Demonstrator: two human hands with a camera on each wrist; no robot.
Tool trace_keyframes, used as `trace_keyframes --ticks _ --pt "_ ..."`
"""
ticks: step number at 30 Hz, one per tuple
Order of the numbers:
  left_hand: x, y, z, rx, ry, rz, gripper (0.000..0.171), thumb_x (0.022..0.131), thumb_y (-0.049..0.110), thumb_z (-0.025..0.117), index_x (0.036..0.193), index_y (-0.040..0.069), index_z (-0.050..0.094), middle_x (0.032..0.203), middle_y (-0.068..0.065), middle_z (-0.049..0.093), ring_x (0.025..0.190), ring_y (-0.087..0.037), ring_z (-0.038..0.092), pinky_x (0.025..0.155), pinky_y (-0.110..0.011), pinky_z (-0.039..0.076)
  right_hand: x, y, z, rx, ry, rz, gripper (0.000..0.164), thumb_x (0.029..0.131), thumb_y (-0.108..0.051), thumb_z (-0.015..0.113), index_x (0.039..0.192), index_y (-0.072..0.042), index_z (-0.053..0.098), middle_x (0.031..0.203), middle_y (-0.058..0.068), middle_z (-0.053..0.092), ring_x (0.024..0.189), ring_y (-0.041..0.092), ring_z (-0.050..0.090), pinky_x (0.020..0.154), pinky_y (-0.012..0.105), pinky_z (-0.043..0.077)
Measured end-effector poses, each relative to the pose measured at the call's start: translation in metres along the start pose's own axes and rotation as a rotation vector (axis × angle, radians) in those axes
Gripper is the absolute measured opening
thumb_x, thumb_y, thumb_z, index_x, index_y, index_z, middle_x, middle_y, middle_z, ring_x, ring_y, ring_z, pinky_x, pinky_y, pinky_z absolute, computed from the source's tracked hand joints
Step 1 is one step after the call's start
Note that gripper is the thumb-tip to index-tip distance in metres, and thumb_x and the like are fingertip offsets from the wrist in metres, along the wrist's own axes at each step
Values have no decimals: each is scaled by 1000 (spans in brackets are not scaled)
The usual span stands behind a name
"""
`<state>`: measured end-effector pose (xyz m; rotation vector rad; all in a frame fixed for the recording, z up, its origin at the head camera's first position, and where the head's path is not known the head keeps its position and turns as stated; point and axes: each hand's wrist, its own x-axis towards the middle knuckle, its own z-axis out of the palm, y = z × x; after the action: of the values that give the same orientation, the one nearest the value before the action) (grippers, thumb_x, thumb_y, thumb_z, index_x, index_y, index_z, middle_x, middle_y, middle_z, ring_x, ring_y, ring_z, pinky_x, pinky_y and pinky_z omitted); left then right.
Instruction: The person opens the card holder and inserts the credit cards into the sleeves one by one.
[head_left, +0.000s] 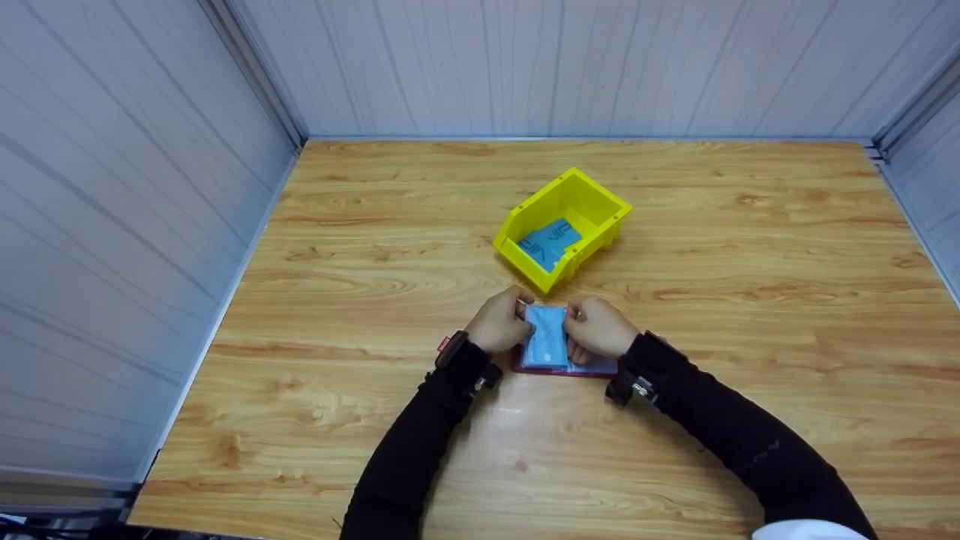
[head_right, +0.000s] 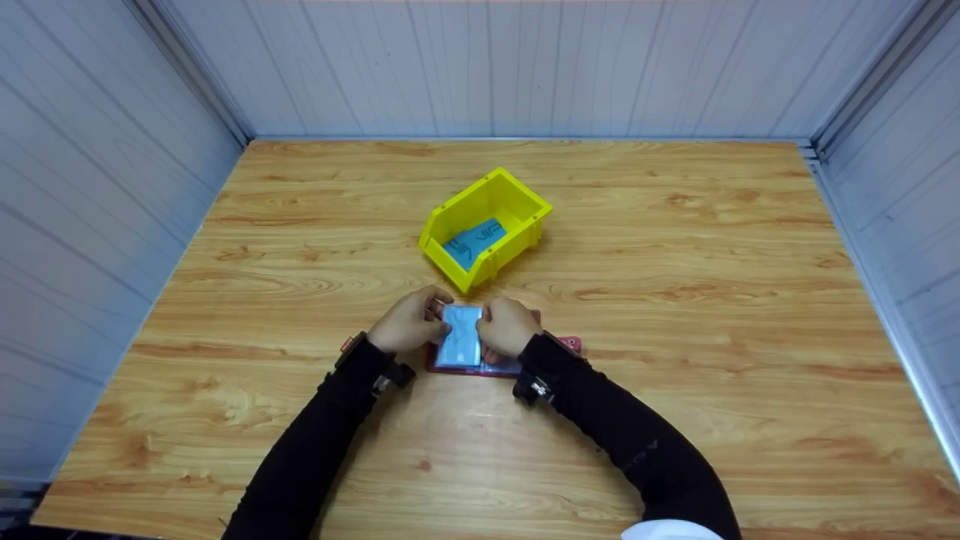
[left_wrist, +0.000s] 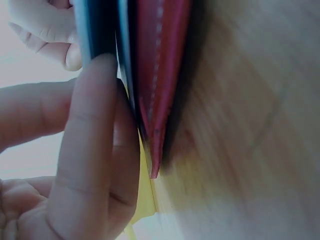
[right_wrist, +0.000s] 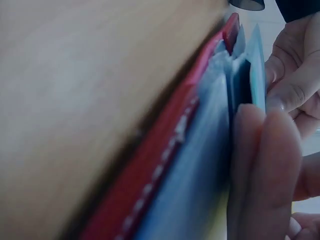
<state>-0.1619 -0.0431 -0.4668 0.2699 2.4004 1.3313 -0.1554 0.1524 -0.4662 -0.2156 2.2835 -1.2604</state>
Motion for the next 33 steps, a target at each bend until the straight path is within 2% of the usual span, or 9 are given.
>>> trace_keyframes --ticks 7,11,16,20,26,30,33 --pt "-1 2 0 47 -2 15 43 82 -4 63 124 -4 55 83 -4 56 69 -14 54 58 -21 46 0 0 2 -44 -8 -29 14 99 -8 43 90 0 51 60 6 64 45 12 60 47 30 54" --pt "-2 2 0 79 0 15 44 82 0 66 124 -2 54 85 -4 58 72 -14 54 61 -22 45 0 4 0 -27 -11 -19 14 99 -11 47 92 0 54 63 5 65 48 12 60 47 28 54" --pt "-3 4 0 184 10 28 43 82 3 67 124 -2 55 98 -11 63 87 -19 56 78 -31 50 -4 9 -9 7 3 -7 19 99 -15 52 98 3 59 72 7 66 57 12 62 52 25 54" --pt "-1 5 0 277 18 32 44 82 6 68 124 -3 57 109 -15 61 99 -23 55 93 -38 49 -9 12 -18 12 13 1 23 99 -18 52 101 4 60 79 9 67 62 13 62 56 25 53" --pt "-3 7 4 366 50 26 40 82 8 70 121 1 60 105 -11 55 89 -20 50 83 -33 48 -12 19 -27 34 34 4 26 99 -19 53 104 6 61 80 9 68 63 13 62 56 25 53" --pt "-6 12 7 388 57 73 42 83 11 71 123 6 60 108 -9 54 92 -20 52 84 -32 47 -11 22 -29 40 36 4 25 99 -18 53 103 5 61 77 6 67 62 12 63 57 24 54" --pt "-10 15 11 427 9 156 47 84 18 74 127 8 60 121 -9 54 111 -23 52 97 -35 46 -11 24 -30 56 31 5 25 99 -18 52 102 5 61 76 3 66 62 11 63 57 24 54"
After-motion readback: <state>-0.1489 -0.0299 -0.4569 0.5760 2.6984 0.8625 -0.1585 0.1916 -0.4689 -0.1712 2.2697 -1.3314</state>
